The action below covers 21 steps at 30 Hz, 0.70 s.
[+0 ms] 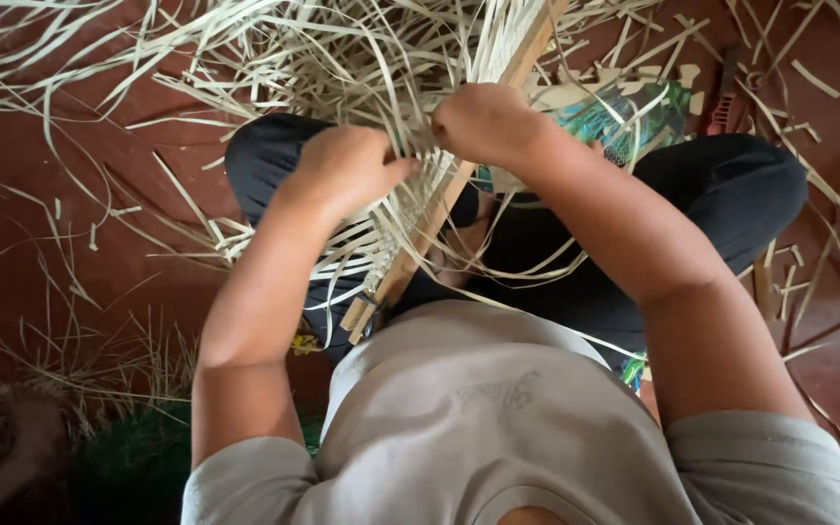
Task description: A person sitting on the floor weaves long, thin strips of natural material into a mat-like structure.
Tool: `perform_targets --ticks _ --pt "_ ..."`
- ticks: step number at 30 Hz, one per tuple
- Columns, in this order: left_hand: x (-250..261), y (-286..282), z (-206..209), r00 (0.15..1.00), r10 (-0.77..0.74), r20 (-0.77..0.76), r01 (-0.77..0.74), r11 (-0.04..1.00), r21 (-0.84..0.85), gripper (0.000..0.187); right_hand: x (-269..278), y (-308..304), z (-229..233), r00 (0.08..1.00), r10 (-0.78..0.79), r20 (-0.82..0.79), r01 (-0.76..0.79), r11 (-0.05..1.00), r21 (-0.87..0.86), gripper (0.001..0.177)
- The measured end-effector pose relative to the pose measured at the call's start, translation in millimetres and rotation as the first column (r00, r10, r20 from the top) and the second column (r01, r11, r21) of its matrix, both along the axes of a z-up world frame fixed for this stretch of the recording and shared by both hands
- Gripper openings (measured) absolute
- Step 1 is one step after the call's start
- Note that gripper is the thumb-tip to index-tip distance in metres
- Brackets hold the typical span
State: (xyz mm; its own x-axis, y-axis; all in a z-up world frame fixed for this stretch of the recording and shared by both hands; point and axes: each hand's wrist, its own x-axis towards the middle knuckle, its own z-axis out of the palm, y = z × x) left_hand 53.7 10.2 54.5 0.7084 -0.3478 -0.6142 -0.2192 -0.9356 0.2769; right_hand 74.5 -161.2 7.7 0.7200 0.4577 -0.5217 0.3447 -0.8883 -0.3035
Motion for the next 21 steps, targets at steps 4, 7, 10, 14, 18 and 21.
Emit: perform_targets --ticks 4,7,10,14,18,21 --pt "-14 3 -13 0.894 -0.089 0.439 0.138 0.987 -0.082 0.035 5 3 -11 0.996 0.056 -0.067 -0.055 0.998 0.01 0.024" --pt "-26 -1 4 0.797 0.097 0.596 0.139 0.931 -0.338 0.023 -3 -2 -1 0.996 -0.034 -0.087 0.043 0.993 0.11 0.028" --pt "-34 -3 23 0.783 0.283 0.554 0.143 0.785 -0.603 0.016 -21 -12 13 0.988 -0.15 -0.037 0.154 0.951 0.269 0.027" --pt "-38 5 29 0.988 0.091 0.122 0.017 0.73 -0.683 0.005 -41 -22 43 0.977 -0.194 0.087 0.112 0.816 0.567 0.024" --pt "-67 -31 62 0.945 -0.204 -0.256 0.051 0.865 -0.5 0.026 -58 -8 107 0.948 -0.13 0.292 -0.127 0.685 0.718 0.011" --pt "-72 -43 13 0.984 -0.099 0.15 0.175 0.721 -0.671 0.021 -71 16 144 0.91 -0.087 0.405 -0.298 0.541 0.786 0.014"
